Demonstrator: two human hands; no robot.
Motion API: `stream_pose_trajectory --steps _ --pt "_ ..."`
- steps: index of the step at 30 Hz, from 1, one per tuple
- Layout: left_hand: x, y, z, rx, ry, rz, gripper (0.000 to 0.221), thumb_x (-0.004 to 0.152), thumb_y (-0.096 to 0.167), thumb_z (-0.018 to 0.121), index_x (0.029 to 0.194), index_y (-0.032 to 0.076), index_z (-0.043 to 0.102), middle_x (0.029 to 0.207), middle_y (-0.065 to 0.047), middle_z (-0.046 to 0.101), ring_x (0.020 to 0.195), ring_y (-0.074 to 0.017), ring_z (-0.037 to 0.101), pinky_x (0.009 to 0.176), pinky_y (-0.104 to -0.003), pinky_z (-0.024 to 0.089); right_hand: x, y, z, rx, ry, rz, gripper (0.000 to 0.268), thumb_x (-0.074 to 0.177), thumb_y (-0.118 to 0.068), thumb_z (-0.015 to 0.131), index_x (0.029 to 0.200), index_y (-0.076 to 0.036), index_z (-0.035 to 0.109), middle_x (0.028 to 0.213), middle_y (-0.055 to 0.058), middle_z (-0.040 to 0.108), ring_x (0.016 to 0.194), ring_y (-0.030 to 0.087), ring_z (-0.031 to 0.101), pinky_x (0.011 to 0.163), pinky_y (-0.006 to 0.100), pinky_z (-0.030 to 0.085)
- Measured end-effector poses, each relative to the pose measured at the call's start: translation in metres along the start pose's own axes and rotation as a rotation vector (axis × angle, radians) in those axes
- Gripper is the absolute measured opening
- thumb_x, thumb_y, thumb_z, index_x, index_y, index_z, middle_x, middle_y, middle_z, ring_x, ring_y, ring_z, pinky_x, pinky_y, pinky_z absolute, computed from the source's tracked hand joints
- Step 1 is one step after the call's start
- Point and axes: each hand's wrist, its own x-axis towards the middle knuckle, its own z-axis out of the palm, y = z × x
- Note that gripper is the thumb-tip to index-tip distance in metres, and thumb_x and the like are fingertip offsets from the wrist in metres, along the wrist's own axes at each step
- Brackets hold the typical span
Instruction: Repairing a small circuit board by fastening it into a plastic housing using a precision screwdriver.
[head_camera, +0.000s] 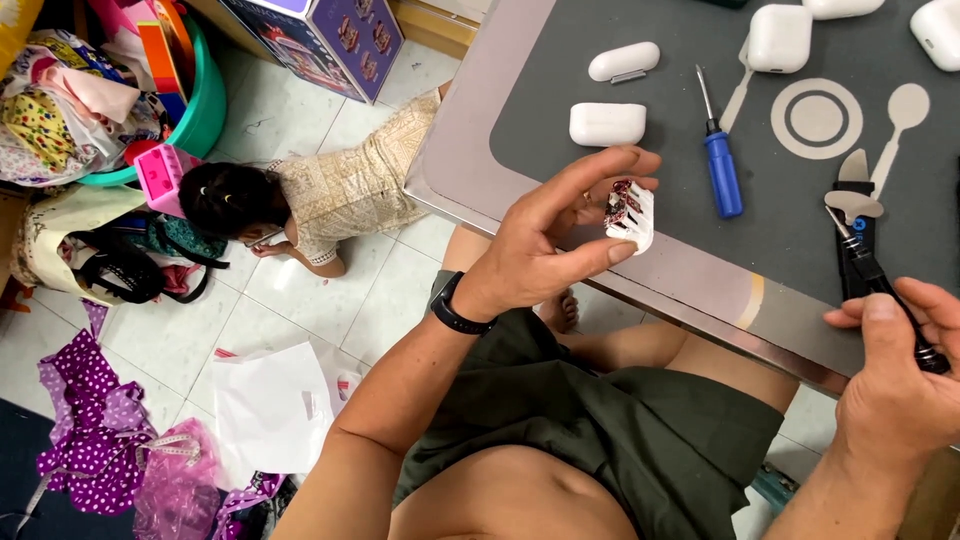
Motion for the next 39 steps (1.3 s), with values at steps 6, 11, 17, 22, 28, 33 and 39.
stream_pose_trajectory --steps 6,11,17,22,28,33,39 --pt "0.001 0.006 0.001 0.047 0.013 -0.042 0.061 0.106 0.01 0.071 0.158 0.012 0.039 0.16 -0.012 0.052 0.146 -0.0279 0.061 0.104 -0.032 0.064 -0.001 0.008 -0.003 -0.075 -0.009 -0.098 0.01 0.129 0.015 0.061 0.139 0.018 0.059 0.098 0.027 0.064 0.098 0.036 0.072 0.105 0.045 0.059" --pt "0.004 0.009 0.004 0.277 0.026 -0.025 0.059 0.103 0.015 0.073 0.154 0.018 0.044 0.156 -0.006 0.055 0.144 -0.0224 0.061 0.117 -0.036 0.062 0.0 0.01 -0.003 -0.038 0.034 -0.074 0.018 0.122 0.015 0.069 0.138 0.013 0.061 0.112 0.025 0.068 0.093 0.03 0.072 0.101 0.035 0.054" --pt "0.013 -0.014 0.018 1.024 -0.229 0.19 0.063 0.107 0.005 0.067 0.159 0.015 0.032 0.157 -0.013 0.052 0.129 -0.0262 0.067 0.107 -0.04 0.049 0.012 -0.07 0.015 0.107 -0.019 0.398 0.022 0.109 -0.01 0.063 0.127 -0.014 0.05 0.098 0.009 0.069 0.08 0.012 0.069 0.05 0.032 0.055" --pt "0.019 -0.01 0.022 0.983 -0.253 0.078 0.072 0.099 0.013 0.078 0.157 0.015 0.035 0.156 -0.013 0.052 0.143 -0.0283 0.058 0.121 -0.049 0.044 0.018 -0.058 0.022 0.208 -0.133 0.032 0.013 0.106 0.02 0.07 0.105 0.014 0.058 0.085 0.028 0.064 0.067 0.031 0.067 0.065 0.034 0.059" --pt "0.018 -0.011 0.021 1.004 -0.252 0.004 0.076 0.095 0.017 0.08 0.156 0.015 0.035 0.153 -0.011 0.055 0.151 -0.0386 0.051 0.128 -0.057 0.037 0.024 -0.061 0.009 -0.108 -0.244 -0.17 0.013 0.099 0.012 0.084 0.095 0.009 0.072 0.083 0.015 0.067 0.069 0.018 0.053 0.067 0.03 0.039" --pt "0.019 -0.008 0.023 0.998 -0.258 0.005 0.076 0.096 0.018 0.081 0.157 0.014 0.035 0.152 -0.013 0.06 0.149 -0.038 0.054 0.129 -0.056 0.035 0.033 -0.087 0.005 -0.224 -0.351 -0.261 0.017 0.097 0.009 0.089 0.089 0.002 0.075 0.084 0.011 0.072 0.066 0.016 0.057 0.063 0.028 0.041" --pt "0.02 -0.006 0.022 0.985 -0.24 0.026 0.074 0.1 0.017 0.081 0.157 0.015 0.034 0.149 -0.01 0.061 0.144 -0.0275 0.058 0.128 -0.053 0.038 0.045 -0.101 0.005 -0.294 -0.428 -0.367 0.017 0.099 0.008 0.09 0.09 0.003 0.076 0.083 0.009 0.072 0.068 0.018 0.061 0.062 0.031 0.045"
